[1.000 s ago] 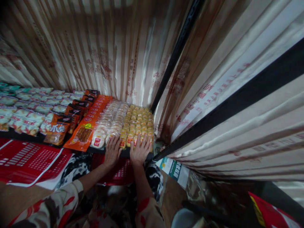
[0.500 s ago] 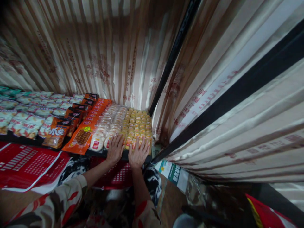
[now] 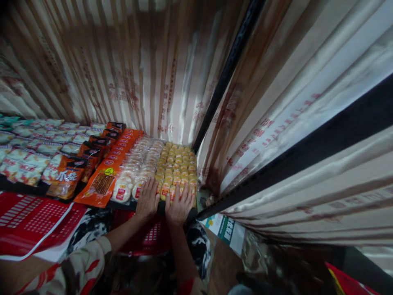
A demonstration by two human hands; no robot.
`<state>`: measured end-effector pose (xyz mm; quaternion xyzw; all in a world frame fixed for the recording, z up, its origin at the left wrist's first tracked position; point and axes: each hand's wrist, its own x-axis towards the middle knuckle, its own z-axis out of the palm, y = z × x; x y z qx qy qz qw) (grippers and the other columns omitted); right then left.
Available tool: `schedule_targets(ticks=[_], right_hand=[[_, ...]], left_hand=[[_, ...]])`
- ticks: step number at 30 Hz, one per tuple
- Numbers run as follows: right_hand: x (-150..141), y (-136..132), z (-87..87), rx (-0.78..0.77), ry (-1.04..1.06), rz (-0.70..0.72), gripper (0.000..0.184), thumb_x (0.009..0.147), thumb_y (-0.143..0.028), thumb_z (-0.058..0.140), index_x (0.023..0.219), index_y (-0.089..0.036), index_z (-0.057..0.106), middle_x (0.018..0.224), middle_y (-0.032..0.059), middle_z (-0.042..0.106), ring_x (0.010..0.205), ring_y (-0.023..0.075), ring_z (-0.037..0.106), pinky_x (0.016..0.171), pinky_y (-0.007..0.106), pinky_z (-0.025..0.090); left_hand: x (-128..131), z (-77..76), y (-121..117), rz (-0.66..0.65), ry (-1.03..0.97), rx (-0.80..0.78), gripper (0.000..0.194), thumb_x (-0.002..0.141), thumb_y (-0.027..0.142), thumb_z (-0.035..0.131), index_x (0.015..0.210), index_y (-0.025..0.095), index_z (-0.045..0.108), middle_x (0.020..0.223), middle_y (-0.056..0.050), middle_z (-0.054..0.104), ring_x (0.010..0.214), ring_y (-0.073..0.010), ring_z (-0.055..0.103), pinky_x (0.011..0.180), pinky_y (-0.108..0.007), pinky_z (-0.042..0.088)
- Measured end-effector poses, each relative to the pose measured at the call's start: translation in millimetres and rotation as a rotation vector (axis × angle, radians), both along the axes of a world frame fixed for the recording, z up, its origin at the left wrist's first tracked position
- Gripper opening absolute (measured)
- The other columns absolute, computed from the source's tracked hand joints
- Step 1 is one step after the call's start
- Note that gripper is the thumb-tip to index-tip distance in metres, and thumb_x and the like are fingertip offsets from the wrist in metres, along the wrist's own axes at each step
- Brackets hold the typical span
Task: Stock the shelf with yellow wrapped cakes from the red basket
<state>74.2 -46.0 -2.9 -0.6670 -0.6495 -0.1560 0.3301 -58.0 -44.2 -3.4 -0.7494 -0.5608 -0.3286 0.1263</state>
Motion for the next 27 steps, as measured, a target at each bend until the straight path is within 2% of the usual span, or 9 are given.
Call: schedule_targets(ticks=[4,7,10,13,16,19,23,27], right_hand=[[3,0,-4.5,0.025,-0.035,0.006,0.052,0.089,-0.043,0.042,0.131,-0.012,0.047,0.144,0.0201,0.031,0.133,0.0341,0.024,0.101,0.057,0.024],[3,-3,-1.5,0.034,-0.040,0.019,0.050,0.090,-0.042,0.039,0.130,-0.013,0.048,0.144,0.0193,0.030,0.133,0.0338,0.024,0.101,0.058,0.024],[-1,0,13.7,0.015,-0.009,0.046,0.046,0.092,-0.037,0.034,0.129,-0.013,0.049,0.145,0.0175,0.030,0.135,0.0313,0.022,0.103,0.056,0.024],[-10,20,40.4,-0.033,0.040,0.105,0.046,0.094,-0.035,0.031,0.130,-0.012,0.046,0.145,0.0152,0.032,0.136,0.0275,0.019,0.105,0.052,0.024],[-21,58,67.5,-0.150,0.011,0.172,0.045,0.095,-0.032,0.028,0.132,-0.014,0.045,0.146,0.0124,0.031,0.138,0.0259,0.015,0.108,0.049,0.020],[-29,99,83.0,-0.344,-0.030,0.191,0.047,0.095,-0.035,0.029,0.137,-0.018,0.040,0.148,0.0118,0.027,0.139,0.0254,0.011,0.110,0.046,0.015],[-32,133,83.2,-0.641,-0.058,0.203,0.050,0.095,-0.042,0.025,0.141,-0.024,0.033,0.151,0.0082,0.019,0.140,0.0247,0.007,0.111,0.045,0.009],[-31,139,75.4,-0.748,-0.086,0.208,0.052,0.096,-0.045,0.020,0.143,-0.025,0.026,0.152,0.0070,0.015,0.140,0.0226,0.008,0.111,0.043,0.006]], left_hand=[[2,0.7,0,0.002,0.008,0.007,0.046,0.088,0.021,0.040,0.132,0.008,0.042,0.142,-0.017,0.037,0.138,-0.0263,0.020,0.110,-0.046,0.026],[2,2.1,0,0.006,0.015,0.003,0.047,0.088,0.021,0.039,0.133,0.010,0.042,0.142,-0.015,0.039,0.138,-0.0253,0.022,0.111,-0.044,0.026],[3,3.6,-1,0.001,0.038,-0.029,0.047,0.088,0.021,0.038,0.133,0.009,0.043,0.141,-0.014,0.041,0.137,-0.0252,0.023,0.111,-0.043,0.025],[3,5.1,-1,0.004,0.067,-0.047,0.047,0.088,0.022,0.038,0.133,0.009,0.043,0.140,-0.014,0.041,0.136,-0.0255,0.025,0.111,-0.043,0.025],[5,6.0,-2,0.019,0.096,-0.050,0.047,0.088,0.023,0.038,0.132,0.009,0.044,0.139,-0.013,0.043,0.136,-0.0255,0.028,0.111,-0.043,0.024],[6,5.0,-2,0.027,0.117,-0.082,0.047,0.089,0.025,0.037,0.133,0.011,0.044,0.140,-0.011,0.043,0.136,-0.0243,0.028,0.112,-0.043,0.021],[7,0.8,0,0.018,0.130,-0.117,0.048,0.089,0.029,0.039,0.135,0.013,0.042,0.143,-0.008,0.039,0.137,-0.0225,0.024,0.114,-0.042,0.016],[7,-1.1,1,0.005,0.127,-0.123,0.047,0.090,0.028,0.038,0.135,0.014,0.042,0.143,-0.007,0.039,0.137,-0.0218,0.025,0.114,-0.043,0.015]])
